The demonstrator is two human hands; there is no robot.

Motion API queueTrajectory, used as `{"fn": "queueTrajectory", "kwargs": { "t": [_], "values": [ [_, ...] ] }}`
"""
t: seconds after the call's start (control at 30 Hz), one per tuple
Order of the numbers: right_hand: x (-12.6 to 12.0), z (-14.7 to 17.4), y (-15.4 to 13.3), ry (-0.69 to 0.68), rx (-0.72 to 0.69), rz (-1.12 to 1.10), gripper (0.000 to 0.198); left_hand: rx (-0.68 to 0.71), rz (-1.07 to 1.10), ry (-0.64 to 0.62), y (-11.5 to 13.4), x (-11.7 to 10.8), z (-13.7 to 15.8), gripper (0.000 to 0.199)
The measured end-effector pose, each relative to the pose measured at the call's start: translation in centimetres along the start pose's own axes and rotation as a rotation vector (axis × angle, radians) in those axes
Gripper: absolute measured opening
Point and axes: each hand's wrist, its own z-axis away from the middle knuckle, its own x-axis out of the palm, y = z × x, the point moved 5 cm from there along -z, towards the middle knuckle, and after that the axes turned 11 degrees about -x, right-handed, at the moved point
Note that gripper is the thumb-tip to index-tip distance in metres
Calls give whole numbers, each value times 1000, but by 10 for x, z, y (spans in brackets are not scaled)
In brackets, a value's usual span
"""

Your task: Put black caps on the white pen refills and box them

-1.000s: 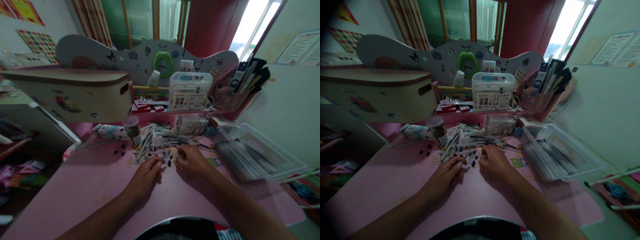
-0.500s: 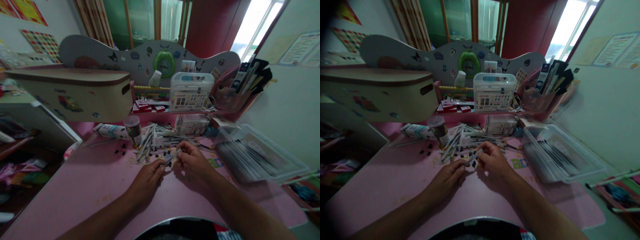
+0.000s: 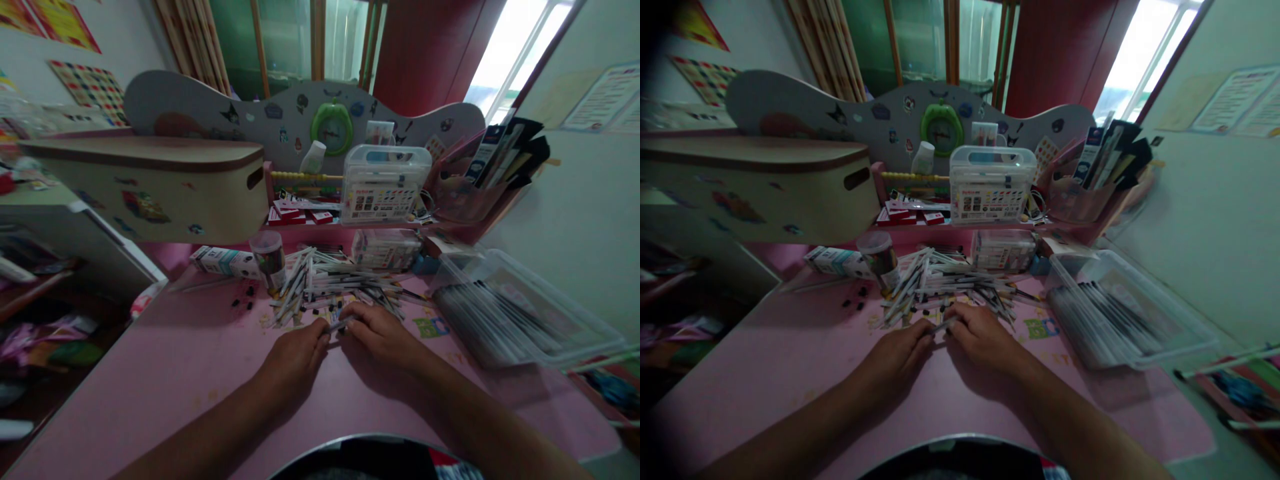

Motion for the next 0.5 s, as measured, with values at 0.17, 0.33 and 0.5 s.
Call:
{"fn": "queueTrajectory", "kwargs": {
  "t": [0.17,0.33,0.5],
  "values": [
    [13,8,-7,82,-110,129,13,-12,-123,-6,1,1,-2,24],
    [29,10,2,107,-138,167,14,-34,-206,-24,3,1,-5,25],
    [30,7,1,89,-129,278,13,-33,-250,-23,0,2,-7,23]
  ]
}}
